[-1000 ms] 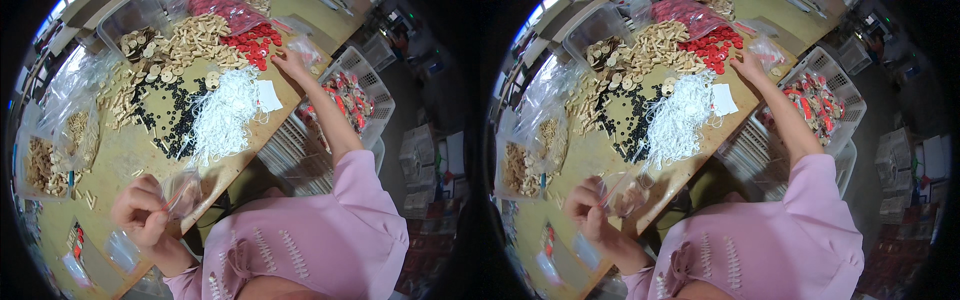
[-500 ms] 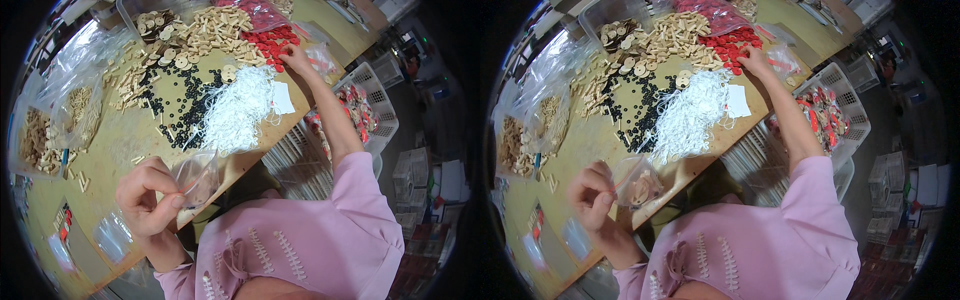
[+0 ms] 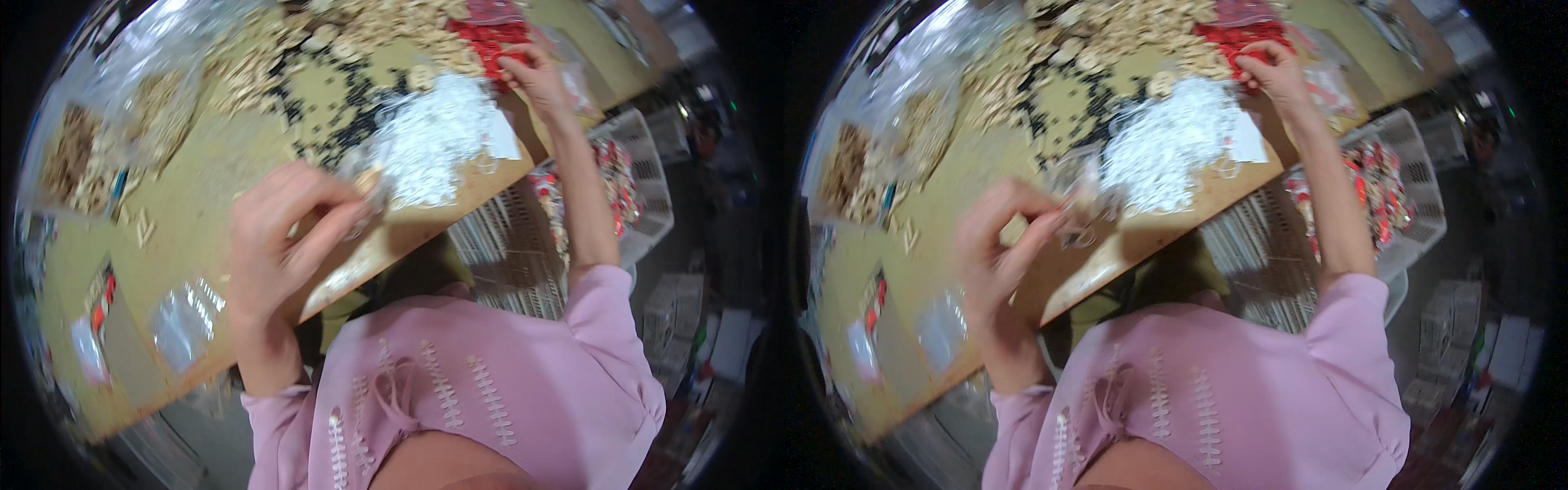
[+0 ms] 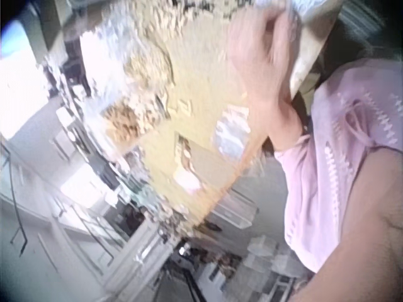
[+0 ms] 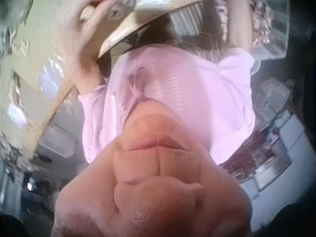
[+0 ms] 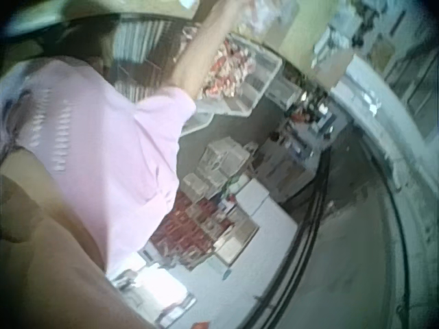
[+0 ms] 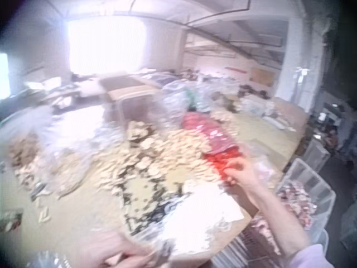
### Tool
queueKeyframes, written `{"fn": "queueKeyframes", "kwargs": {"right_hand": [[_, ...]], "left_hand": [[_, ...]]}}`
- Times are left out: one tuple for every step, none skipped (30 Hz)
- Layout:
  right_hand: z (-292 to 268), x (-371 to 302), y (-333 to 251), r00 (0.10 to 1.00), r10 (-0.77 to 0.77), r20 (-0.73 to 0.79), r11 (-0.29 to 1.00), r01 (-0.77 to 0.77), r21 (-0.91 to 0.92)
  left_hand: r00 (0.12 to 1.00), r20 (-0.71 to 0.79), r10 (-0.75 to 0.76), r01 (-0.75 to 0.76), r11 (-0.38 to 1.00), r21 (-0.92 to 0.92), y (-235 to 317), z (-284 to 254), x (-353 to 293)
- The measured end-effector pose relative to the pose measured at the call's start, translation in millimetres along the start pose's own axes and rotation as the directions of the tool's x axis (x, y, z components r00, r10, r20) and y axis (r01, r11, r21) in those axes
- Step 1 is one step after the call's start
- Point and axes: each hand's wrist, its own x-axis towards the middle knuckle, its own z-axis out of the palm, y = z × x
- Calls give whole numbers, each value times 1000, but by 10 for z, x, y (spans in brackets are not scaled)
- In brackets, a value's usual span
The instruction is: The person assembles small craft kits by placing wooden pieces, black beads, white string, and red star-shaped items into clear plastic bags. The person seals each bag and places it into a white basket on the right side of the table.
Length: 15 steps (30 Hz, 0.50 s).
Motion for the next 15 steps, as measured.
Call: {"fn": "queueKeyframes", "kwargs": {"right_hand": [[185,-111,-259,991,-62,115,997,56,53],[345,-259,-517,967,-131,220,988,109,112],[581,-438,-794,942,-177,284,981,146,126],[857,-605,-1052,910,-231,345,971,193,141],[1056,-761,-1289,874,-240,421,971,213,111],[1211,-900,-1451,837,-243,490,969,236,76],[1287,-1000,-1509,817,-215,536,976,191,100],[1343,-1076,-1583,789,-165,592,986,138,91],[1386,-1073,-1521,756,-191,627,980,186,73],[1422,-1060,-1431,719,-215,661,970,236,59],[1424,-1048,-1389,705,-196,682,968,252,18],[1430,-1049,-1369,708,-205,676,963,269,10],[1437,-1052,-1356,712,-215,669,958,286,3],[1427,-1065,-1341,718,-221,660,954,299,-5],[1409,-1073,-1356,718,-203,666,961,278,-7]], "left_hand": [[1000,-4,6,-6,1000,15,-23,11,10],[1000,-9,16,-16,999,29,-39,28,11],[999,-10,31,-30,999,38,-51,30,1],[999,-21,25,-24,998,55,-65,22,-29],[999,-34,27,-24,998,64,-68,12,-60],[998,-44,33,-30,997,66,-66,7,-80],[998,-40,43,-40,997,63,-79,26,-64],[998,-33,53,-51,997,59,-100,43,-44],[998,-27,63,-62,997,56,-118,55,-29],[997,-22,73,-72,996,55,-129,53,-25],[997,-21,69,-67,996,53,-143,59,-29],[998,-20,64,-63,997,52,-152,61,-36],[998,-19,59,-58,997,51,-160,61,-43],[998,-22,54,-53,998,45,-165,70,-47],[998,-24,49,-48,998,38,-167,71,-49]]}}
